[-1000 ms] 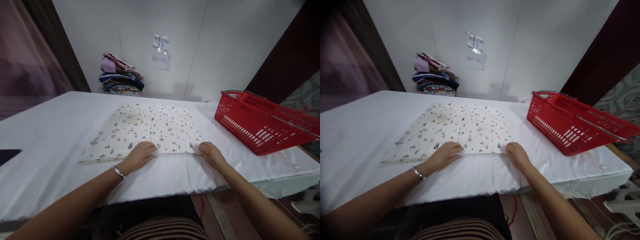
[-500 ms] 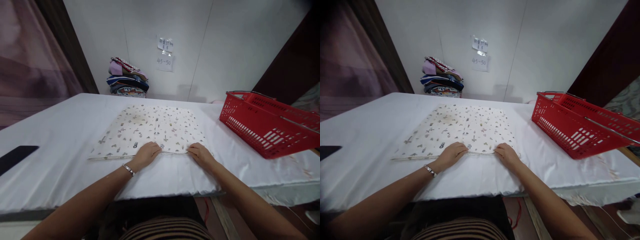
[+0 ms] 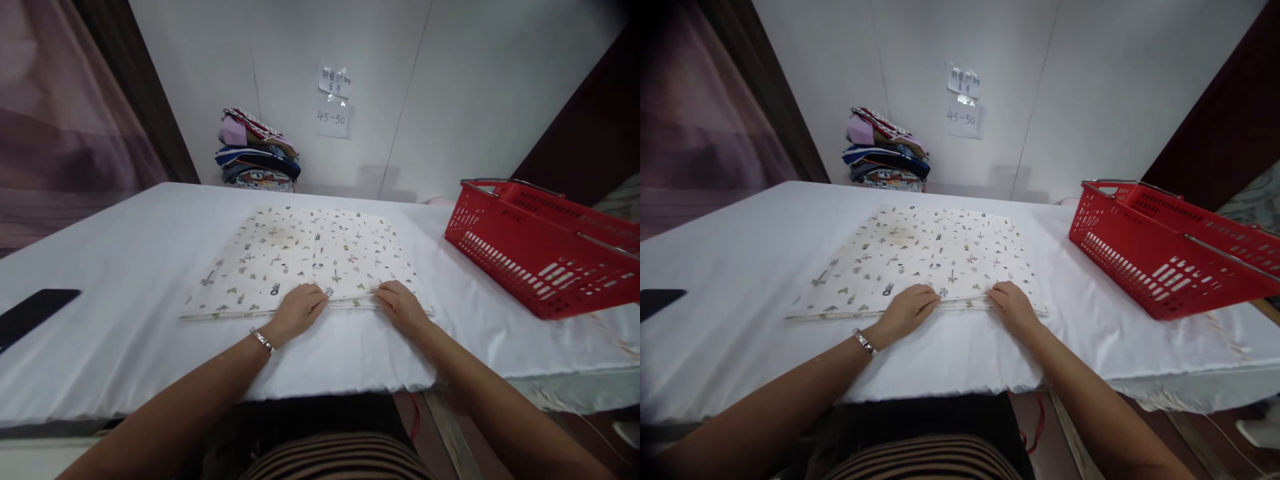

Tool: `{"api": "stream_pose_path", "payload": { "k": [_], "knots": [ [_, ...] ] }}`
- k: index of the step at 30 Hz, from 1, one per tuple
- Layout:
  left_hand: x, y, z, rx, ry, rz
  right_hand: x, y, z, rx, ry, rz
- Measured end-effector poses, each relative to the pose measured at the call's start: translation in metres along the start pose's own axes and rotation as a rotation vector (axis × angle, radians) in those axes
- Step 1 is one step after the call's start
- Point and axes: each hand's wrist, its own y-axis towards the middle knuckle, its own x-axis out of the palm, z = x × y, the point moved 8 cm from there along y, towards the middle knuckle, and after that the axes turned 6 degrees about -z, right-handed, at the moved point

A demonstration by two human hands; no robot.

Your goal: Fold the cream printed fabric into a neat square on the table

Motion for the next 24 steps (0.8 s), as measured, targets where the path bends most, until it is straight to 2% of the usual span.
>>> {"api": "stream_pose_path", "payload": {
  "k": [9, 16, 19, 24],
  "knots": [
    [0.002, 0.001, 0.002, 0.026, 0.096, 0.035, 0.005, -0.005, -0.004, -0.026, -0.016, 0.051],
    [0.008, 0.010, 0.029, 0.211, 0.201, -0.036, 0.006, -0.003, -0.004, 0.014, 0.002, 0.026],
    [0.014, 0.020, 0.036, 0.207, 0.173, -0.087, 0.009, -0.003, -0.003, 0.021, 0.002, 0.005],
    [0.024, 0.034, 0.032, 0.132, 0.181, -0.072, 0.009, -0.003, -0.003, 0.015, 0.008, -0.001]
  ]
}}
